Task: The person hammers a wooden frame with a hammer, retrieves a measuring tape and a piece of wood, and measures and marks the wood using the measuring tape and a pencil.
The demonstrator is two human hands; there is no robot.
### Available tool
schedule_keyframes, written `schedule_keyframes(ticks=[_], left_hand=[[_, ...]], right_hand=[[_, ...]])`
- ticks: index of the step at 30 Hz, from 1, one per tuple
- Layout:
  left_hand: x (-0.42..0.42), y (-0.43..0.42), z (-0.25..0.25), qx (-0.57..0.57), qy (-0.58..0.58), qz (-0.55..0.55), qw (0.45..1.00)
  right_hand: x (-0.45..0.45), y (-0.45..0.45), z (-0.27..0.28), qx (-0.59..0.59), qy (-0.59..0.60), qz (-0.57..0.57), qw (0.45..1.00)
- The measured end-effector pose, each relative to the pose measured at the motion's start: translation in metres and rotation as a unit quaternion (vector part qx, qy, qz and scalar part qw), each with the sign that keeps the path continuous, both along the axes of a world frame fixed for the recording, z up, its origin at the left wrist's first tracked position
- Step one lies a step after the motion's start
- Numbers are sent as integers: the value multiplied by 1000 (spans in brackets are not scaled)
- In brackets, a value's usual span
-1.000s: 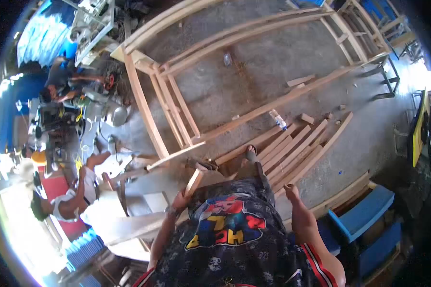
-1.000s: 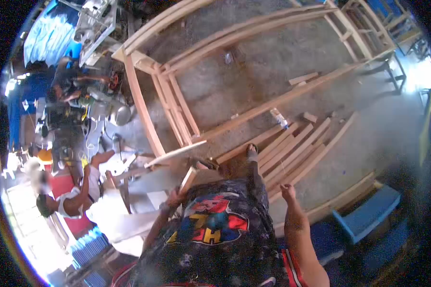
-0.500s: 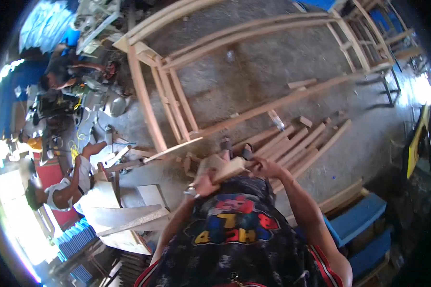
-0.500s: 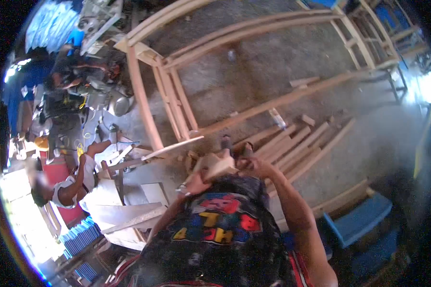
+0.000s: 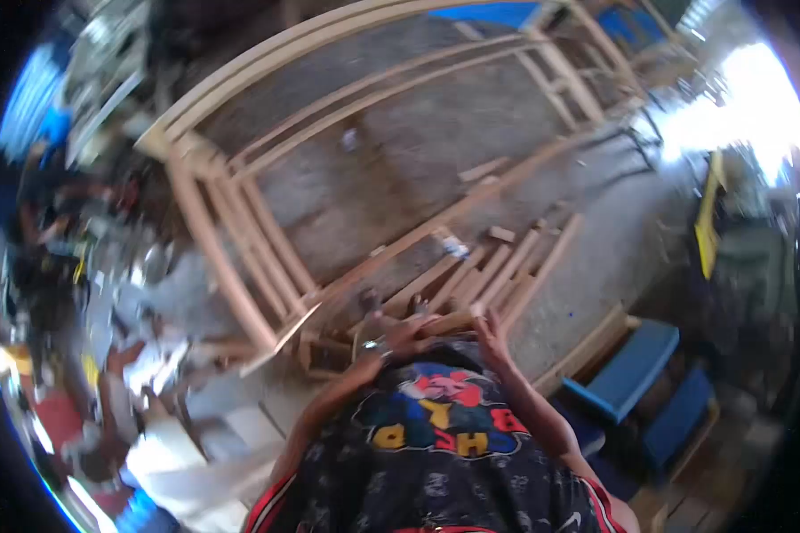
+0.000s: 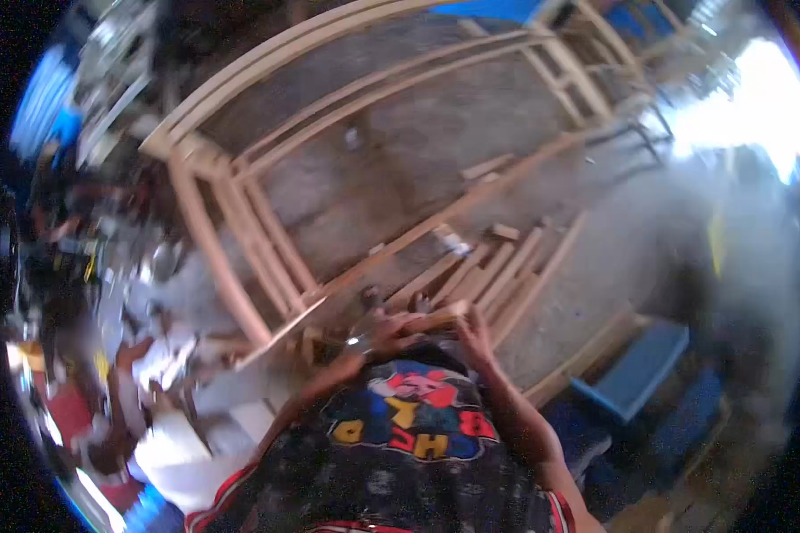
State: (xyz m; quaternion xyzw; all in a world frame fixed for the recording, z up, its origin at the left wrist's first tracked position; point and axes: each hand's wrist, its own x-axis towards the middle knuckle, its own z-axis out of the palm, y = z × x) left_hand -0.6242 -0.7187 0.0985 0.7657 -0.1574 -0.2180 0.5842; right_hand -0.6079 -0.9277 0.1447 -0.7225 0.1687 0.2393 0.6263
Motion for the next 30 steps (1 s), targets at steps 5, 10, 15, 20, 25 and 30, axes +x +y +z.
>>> schedule_keyframes(ticks=[5, 10, 15, 20, 25, 30], left_hand=[[0, 17, -57, -96, 175, -23, 980], [64, -32, 124, -150, 435, 146, 876], [134, -116, 77, 157, 180, -114, 964], [171, -222, 92, 213, 167, -96, 958], [162, -281, 13, 90, 146, -70, 983], [170, -329, 17, 21, 231, 22, 972]], right_hand=[[25, 26, 25, 33, -82, -45, 995], [59, -28, 41, -42, -182, -8, 982], [100, -115, 33, -45, -150, -44, 987], [132, -229, 30, 14, -92, -34, 995], [157, -313, 32, 89, -64, 19, 994], [198, -366, 39, 66, -78, 169, 980]])
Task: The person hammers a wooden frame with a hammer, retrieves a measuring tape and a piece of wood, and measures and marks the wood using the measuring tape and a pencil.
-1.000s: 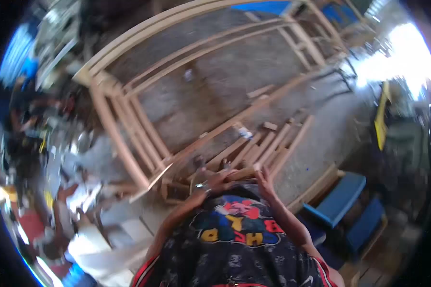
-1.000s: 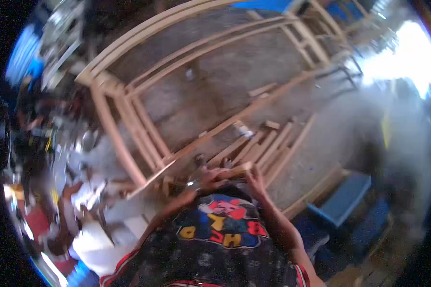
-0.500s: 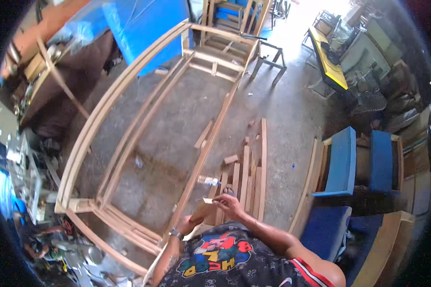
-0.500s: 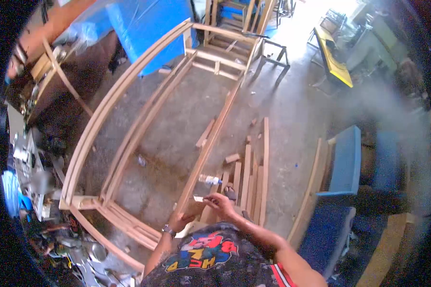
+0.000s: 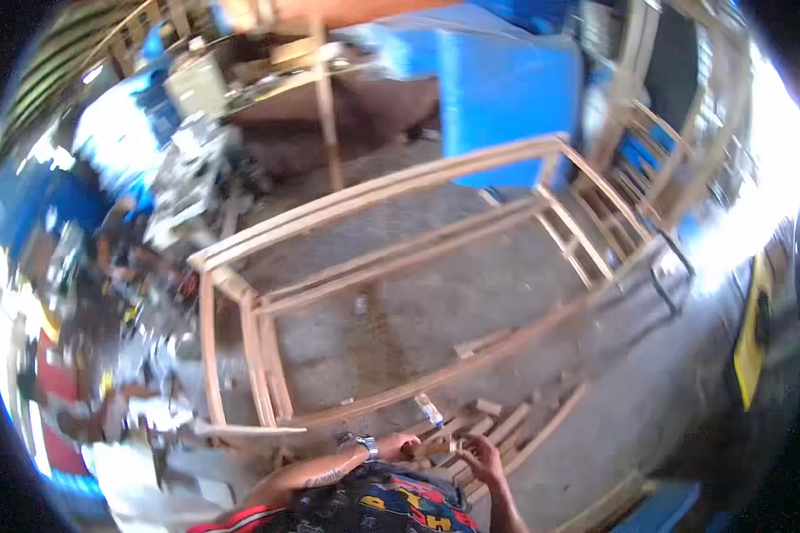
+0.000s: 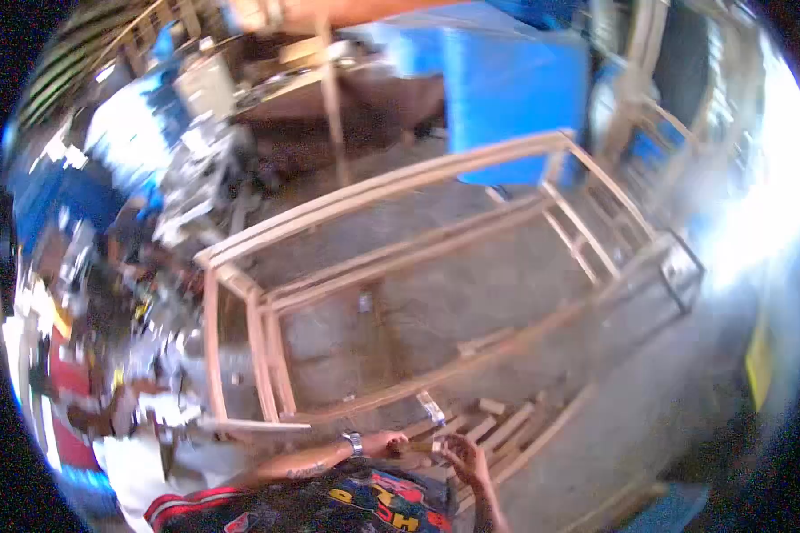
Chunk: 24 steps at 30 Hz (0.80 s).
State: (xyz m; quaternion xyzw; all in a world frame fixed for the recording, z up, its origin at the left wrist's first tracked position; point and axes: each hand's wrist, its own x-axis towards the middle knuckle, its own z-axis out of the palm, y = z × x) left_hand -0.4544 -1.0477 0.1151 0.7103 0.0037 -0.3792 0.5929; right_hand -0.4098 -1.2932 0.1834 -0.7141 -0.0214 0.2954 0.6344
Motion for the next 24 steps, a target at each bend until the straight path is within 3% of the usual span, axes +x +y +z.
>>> schedule_keyframes(ticks=[3, 4, 6, 9, 11, 13, 14, 17, 20, 21, 23, 24], left_hand=[[-15, -6, -12, 59, -140, -41, 988], [-19, -5, 5, 62, -142, -17, 988], [-32, 1, 40, 147, -104, 18, 983], [-78, 24, 7, 197, -148, 130, 960], [-103, 29, 6, 230, -164, 213, 936], [-121, 51, 43, 282, -45, 245, 927], [-136, 59, 42, 297, 12, 266, 917], [-225, 96, 16, 278, 28, 375, 884], [-307, 118, -42, 259, 28, 460, 848], [-345, 126, -72, 237, 18, 503, 831], [-399, 145, -83, 215, 9, 555, 804], [-428, 155, -70, 218, 73, 573, 787]], right_hand=[[25, -1, -13, -1, 53, 119, 991], [31, 3, -15, -2, 84, 156, 984], [49, 19, -6, -37, 50, 236, 970], [72, 68, 25, -108, -23, 378, 919], [73, 89, 13, -125, -128, 344, 922], [72, 113, -3, -118, -189, 371, 901], [72, 127, -17, -106, -179, 335, 919], [27, 194, -57, -57, -103, 302, 946], [-29, 264, -40, -75, -29, 325, 942], [-64, 297, -42, -71, -34, 339, 937], [-115, 356, -30, -70, -49, 427, 900], [-143, 381, -19, -79, -56, 467, 879]])
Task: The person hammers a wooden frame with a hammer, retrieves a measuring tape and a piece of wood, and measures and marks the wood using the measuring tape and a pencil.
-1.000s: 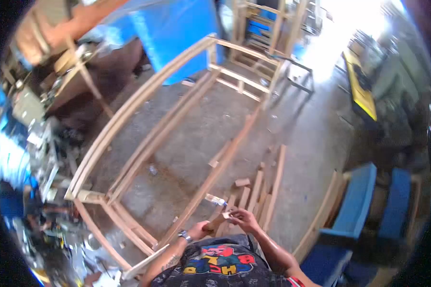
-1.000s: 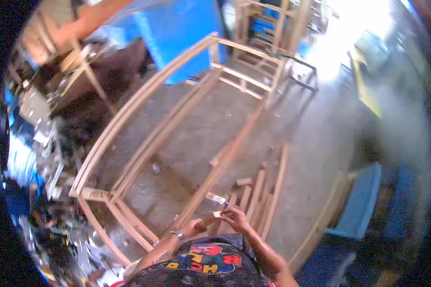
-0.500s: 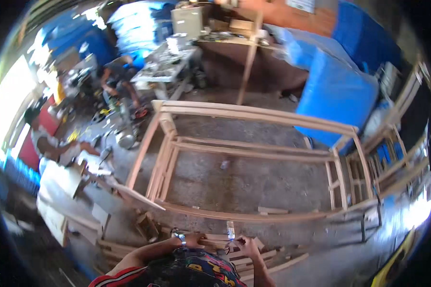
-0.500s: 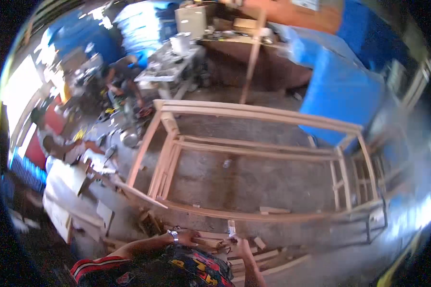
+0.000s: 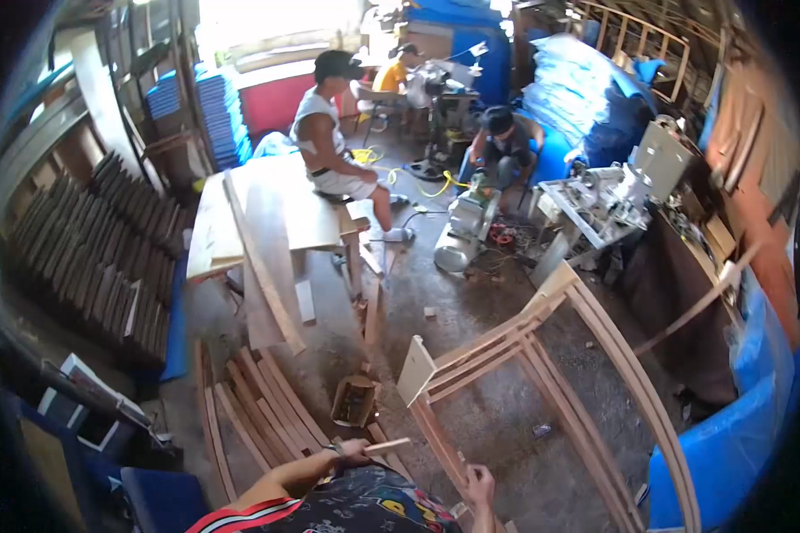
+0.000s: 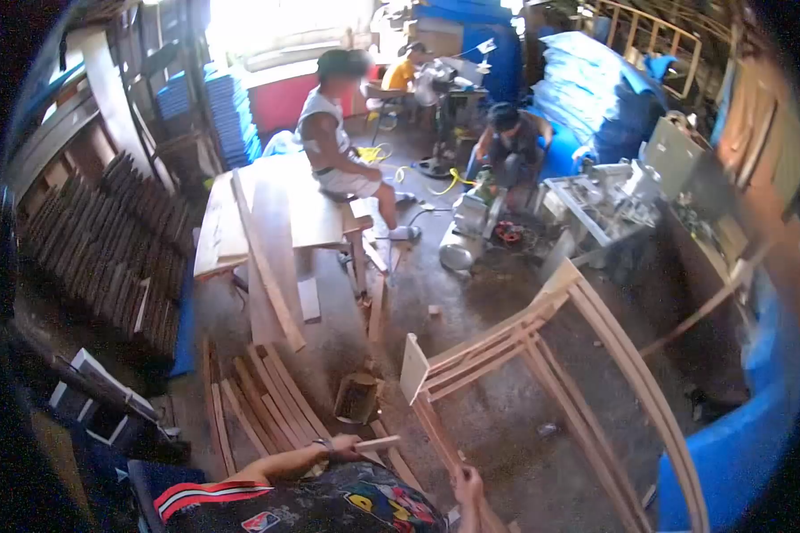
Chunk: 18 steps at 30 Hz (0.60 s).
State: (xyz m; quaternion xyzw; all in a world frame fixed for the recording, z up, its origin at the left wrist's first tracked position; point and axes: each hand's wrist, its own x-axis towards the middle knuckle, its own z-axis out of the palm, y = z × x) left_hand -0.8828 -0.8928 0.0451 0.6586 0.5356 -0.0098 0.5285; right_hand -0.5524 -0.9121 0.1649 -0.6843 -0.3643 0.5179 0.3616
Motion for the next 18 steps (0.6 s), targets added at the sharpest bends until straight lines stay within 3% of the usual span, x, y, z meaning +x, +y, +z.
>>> schedule_keyframes(ticks=[1, 3, 4, 5, 6, 7, 10, 13, 14, 17, 18], left_hand=[[-28, 10, 8, -34, 49, 35, 998], [-77, 23, 8, 20, 56, 89, 994], [-126, 48, 5, -45, 78, 121, 989], [-143, 40, -44, 1, 116, 155, 981], [-152, 34, -40, 24, 91, 205, 974], [-172, 48, -37, 52, 68, 256, 963], [-195, 51, -80, -62, 15, 322, 945], [-197, 89, -30, -164, -49, 485, 858], [-197, 88, -29, -173, -43, 488, 855], [-171, 114, -24, -220, -125, 603, 756], [-169, 129, -21, -212, -126, 607, 755]], right_hand=[[-27, 29, 5, -4, -20, 49, 999], [-70, 80, -7, 33, -59, 130, 989], [-112, 113, -18, 71, -79, 160, 981], [-122, 129, -17, 90, -91, 183, 975], [-131, 142, -17, 107, -103, 205, 968], [-145, 157, -22, 63, -88, 197, 974], [-143, 193, -46, -20, -74, 193, 978], [-167, 250, -45, -57, -84, 218, 971], [-175, 267, -44, -51, -93, 238, 965], [-170, 322, -50, -51, -52, 250, 965], [-176, 345, -55, -46, -33, 254, 966]])
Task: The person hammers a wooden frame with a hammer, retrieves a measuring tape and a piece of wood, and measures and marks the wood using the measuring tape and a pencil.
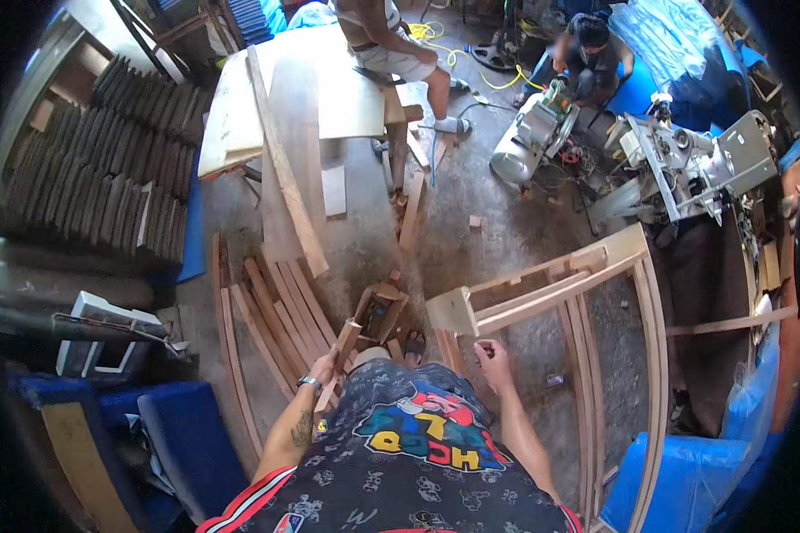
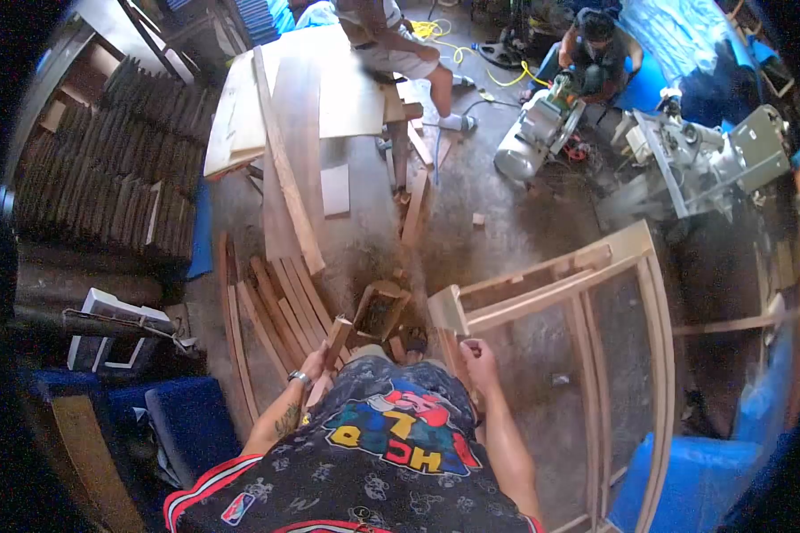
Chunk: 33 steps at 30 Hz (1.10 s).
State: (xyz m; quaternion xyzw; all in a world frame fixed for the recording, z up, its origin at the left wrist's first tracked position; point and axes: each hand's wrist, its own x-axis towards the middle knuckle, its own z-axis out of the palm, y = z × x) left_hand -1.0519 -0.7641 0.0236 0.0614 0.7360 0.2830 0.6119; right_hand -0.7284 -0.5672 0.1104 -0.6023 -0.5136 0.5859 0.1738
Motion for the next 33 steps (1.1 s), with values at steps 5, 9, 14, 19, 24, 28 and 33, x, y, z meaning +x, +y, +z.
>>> schedule_keyframes(ticks=[5, 9, 14, 19, 24, 28, 33], left_hand=[[2, 71, 6, 14, 127, -33, 991], [-26, 168, 40, 91, 27, 61, 994], [-91, 297, 47, 88, -70, 102, 988], [-171, 438, 21, 26, -112, 21, 993], [-284, 587, -17, -8, -95, -112, 989], [-353, 658, -25, -40, -124, -165, 978], [-364, 734, 4, 57, -32, -202, 977]], right_hand=[[-4, 83, -42, 44, 18, 44, 998], [-19, 149, -46, 104, -50, 74, 991], [-36, 209, -33, 110, -173, 58, 977], [-60, 265, -61, 113, -221, -14, 969], [-123, 313, -41, -74, -329, -38, 940], [-162, 331, -42, -159, -331, -77, 927], [-197, 393, -46, -151, -289, -151, 933]])
